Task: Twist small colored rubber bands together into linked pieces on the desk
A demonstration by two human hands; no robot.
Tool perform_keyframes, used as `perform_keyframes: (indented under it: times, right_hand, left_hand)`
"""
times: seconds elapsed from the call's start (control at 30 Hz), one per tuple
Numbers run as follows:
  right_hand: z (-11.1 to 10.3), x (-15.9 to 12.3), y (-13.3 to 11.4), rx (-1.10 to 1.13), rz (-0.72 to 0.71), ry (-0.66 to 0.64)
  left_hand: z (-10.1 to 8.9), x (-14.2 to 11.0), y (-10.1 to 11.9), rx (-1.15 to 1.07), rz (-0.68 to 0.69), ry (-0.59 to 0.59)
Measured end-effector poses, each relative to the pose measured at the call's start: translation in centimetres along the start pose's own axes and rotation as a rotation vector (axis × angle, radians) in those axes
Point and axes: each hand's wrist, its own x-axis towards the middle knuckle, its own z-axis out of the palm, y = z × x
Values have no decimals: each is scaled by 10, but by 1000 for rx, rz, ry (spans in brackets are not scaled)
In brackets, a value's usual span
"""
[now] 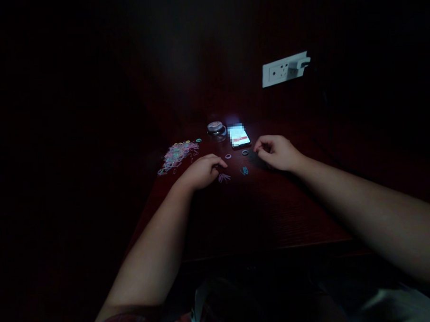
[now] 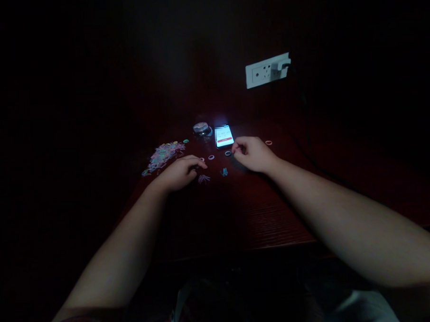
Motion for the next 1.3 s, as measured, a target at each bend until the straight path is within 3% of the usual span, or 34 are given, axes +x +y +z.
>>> perform_keyframes:
  times: [0.13,0.27,0.7,0.93,1.1,1.3]
  right_hand:
    - [0,1,1,-2,-5,-2]
    - [0,1,0,-13,-11,-8]
    - [2,1,3,1,-24,-2]
    - [1,2,6,-3,-35,-8]
    - [1,1,3,0,-23,-14]
    - [1,2,-1,1,-16,-11]
  left_hand:
    - [-8,-8,7,-4,-72,-134]
    - [-9,-11,11,-11,-61,-213]
    - [3,0,1,-60,83,-153]
    - [-4,-6,2,-62,60,-147]
    - [1,-3,-4,-28,32,-174]
    - [1,-2,5,-74,92,-127]
